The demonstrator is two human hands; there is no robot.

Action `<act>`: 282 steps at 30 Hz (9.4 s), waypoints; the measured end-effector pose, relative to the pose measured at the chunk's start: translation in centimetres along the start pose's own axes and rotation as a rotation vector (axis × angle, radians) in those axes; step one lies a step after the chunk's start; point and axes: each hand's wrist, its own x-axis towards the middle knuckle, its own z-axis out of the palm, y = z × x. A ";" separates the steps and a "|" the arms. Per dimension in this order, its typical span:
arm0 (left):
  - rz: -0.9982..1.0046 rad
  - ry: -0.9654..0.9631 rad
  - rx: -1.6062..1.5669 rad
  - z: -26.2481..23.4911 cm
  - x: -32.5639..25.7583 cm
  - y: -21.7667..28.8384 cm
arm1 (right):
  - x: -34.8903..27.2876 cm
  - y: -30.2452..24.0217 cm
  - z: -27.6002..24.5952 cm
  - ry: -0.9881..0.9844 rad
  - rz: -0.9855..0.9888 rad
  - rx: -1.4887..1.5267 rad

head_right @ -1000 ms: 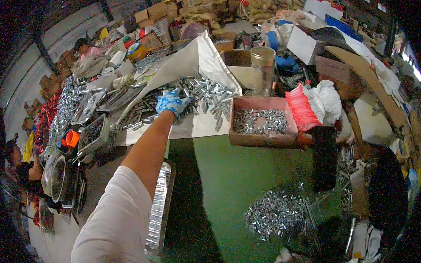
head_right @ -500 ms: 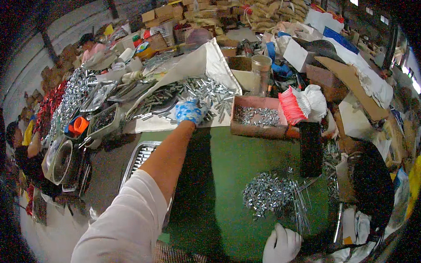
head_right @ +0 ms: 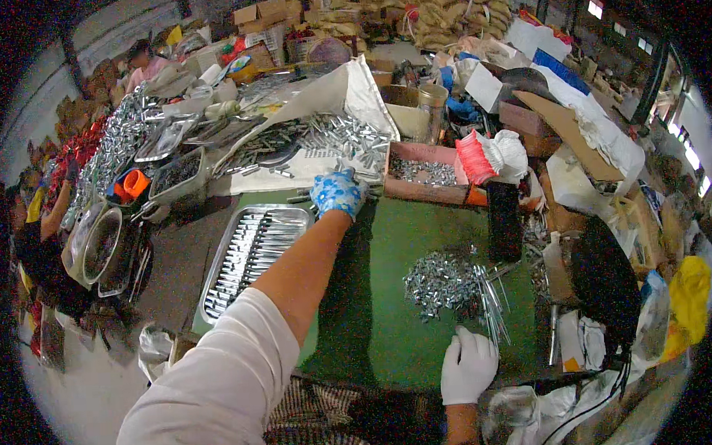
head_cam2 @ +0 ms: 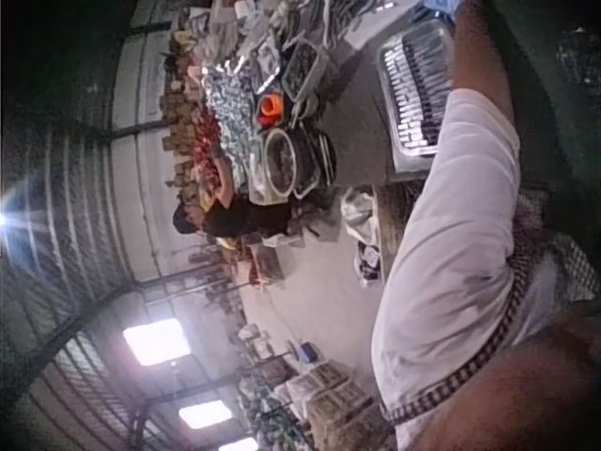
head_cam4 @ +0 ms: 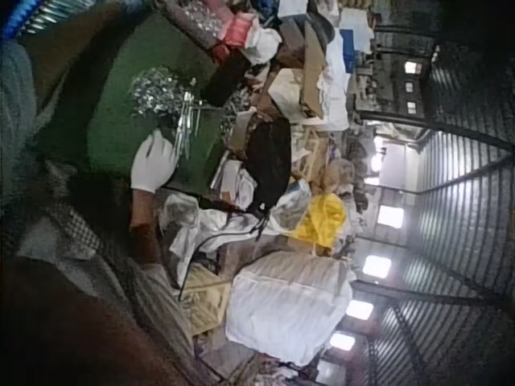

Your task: Assembling small metal hardware components using hands and a pair of pliers.

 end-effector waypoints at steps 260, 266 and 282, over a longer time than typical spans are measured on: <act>0.908 -0.202 -0.228 -4.5 -28.1 -1.4 | 3.6 8.1 -3.8 -0.158 0.084 -0.144; 0.745 0.078 -0.305 -11.7 -22.5 -10.9 | 4.2 9.1 -2.2 -0.216 0.137 -0.153; 0.590 -0.088 -0.092 -15.6 -16.2 -24.6 | 4.8 10.0 -2.1 -0.295 0.212 -0.175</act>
